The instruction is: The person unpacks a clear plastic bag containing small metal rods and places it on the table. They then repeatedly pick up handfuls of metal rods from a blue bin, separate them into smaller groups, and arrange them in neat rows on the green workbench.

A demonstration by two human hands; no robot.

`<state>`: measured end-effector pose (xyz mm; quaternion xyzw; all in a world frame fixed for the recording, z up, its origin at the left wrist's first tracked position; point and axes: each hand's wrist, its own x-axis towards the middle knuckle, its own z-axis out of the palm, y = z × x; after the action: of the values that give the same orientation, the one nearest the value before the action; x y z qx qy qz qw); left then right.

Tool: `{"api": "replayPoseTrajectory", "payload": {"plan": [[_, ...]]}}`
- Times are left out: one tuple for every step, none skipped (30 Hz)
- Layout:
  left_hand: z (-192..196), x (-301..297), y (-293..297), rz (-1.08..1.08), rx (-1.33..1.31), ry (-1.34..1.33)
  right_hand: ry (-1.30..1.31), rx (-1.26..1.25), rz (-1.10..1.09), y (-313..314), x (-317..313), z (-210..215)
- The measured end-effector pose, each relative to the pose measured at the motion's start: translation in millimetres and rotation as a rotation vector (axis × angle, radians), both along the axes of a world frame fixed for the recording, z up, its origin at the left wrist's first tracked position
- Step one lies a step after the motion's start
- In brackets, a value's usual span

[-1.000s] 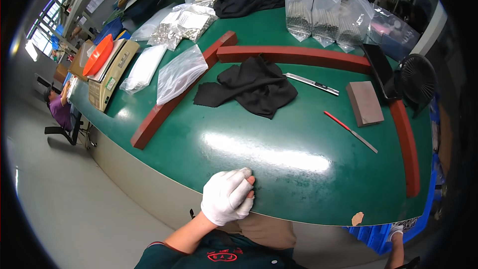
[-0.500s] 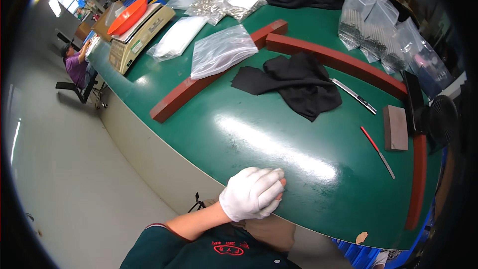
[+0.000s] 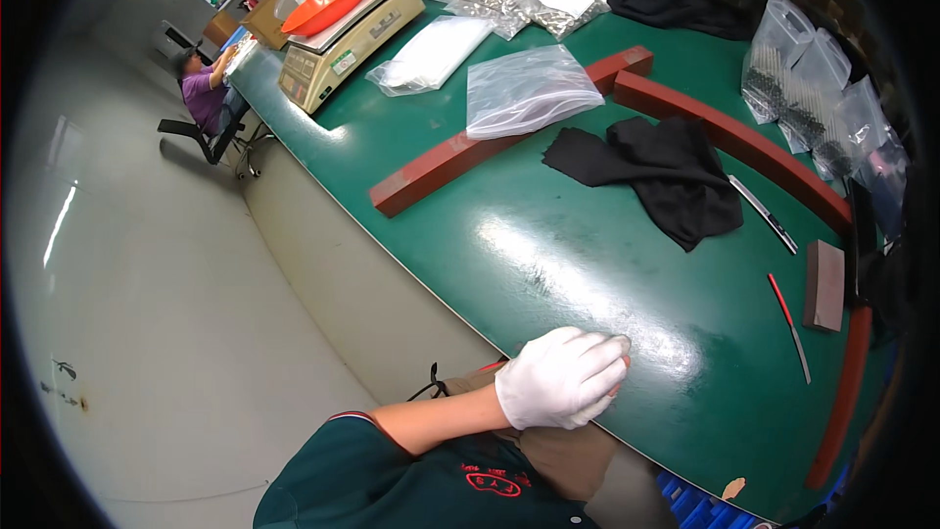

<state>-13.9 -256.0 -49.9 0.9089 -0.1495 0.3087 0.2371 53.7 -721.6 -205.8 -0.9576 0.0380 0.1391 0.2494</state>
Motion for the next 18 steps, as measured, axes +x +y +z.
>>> {"api": "replayPoseTrajectory", "payload": {"plan": [[2,1,-3,0.005,0.012,-0.003,0.005,0.007,0.008,1,1,-2],[1,1,-4,0.01,0.006,-0.014,0.004,0.003,0.018,2,3,-3],[0,1,-5,0.014,0.001,-0.024,-0.003,-0.007,0.017,4,2,-2],[1,1,-5,0.021,0.007,-0.015,-0.004,-0.008,0.023,7,1,-2],[0,2,-5,0.024,0.006,-0.005,-0.001,-0.014,0.024,10,2,-1],[0,2,-5,0.026,0.005,0.006,-0.005,-0.024,0.029,10,2,0],[0,2,-5,0.03,0.004,0.008,-0.007,-0.028,0.029,13,1,2],[0,2,-5,0.034,0.003,0.009,-0.011,-0.035,0.033,17,2,4],[-1,2,-5,0.038,0.002,0.011,-0.012,-0.042,0.041,17,4,4],[0,1,-5,0.019,-0.006,0.02,-0.014,-0.046,0.049,19,6,6],[0,1,-5,0.003,-0.003,0.021,-0.014,-0.046,0.05,19,7,4],[1,1,-5,-0.01,-0.001,0.021,-0.017,-0.044,0.048,19,7,3],[3,1,-3,-0.008,0.004,0.014,-0.013,-0.036,0.044,20,5,0],[1,0,-5,-0.003,-0.01,0.009,-0.011,-0.047,0.044,20,3,-1],[-1,0,-6,0.002,-0.023,0.005,-0.008,-0.055,0.042,17,0,0],[-2,0,-6,0.02,-0.016,-0.022,-0.012,-0.059,0.044,18,0,0],[-3,-1,-6,0.026,-0.023,-0.035,-0.008,-0.064,0.046,18,-1,1],[-3,-1,-4,0.031,-0.029,-0.047,-0.006,-0.068,0.048,19,0,-1]]}}
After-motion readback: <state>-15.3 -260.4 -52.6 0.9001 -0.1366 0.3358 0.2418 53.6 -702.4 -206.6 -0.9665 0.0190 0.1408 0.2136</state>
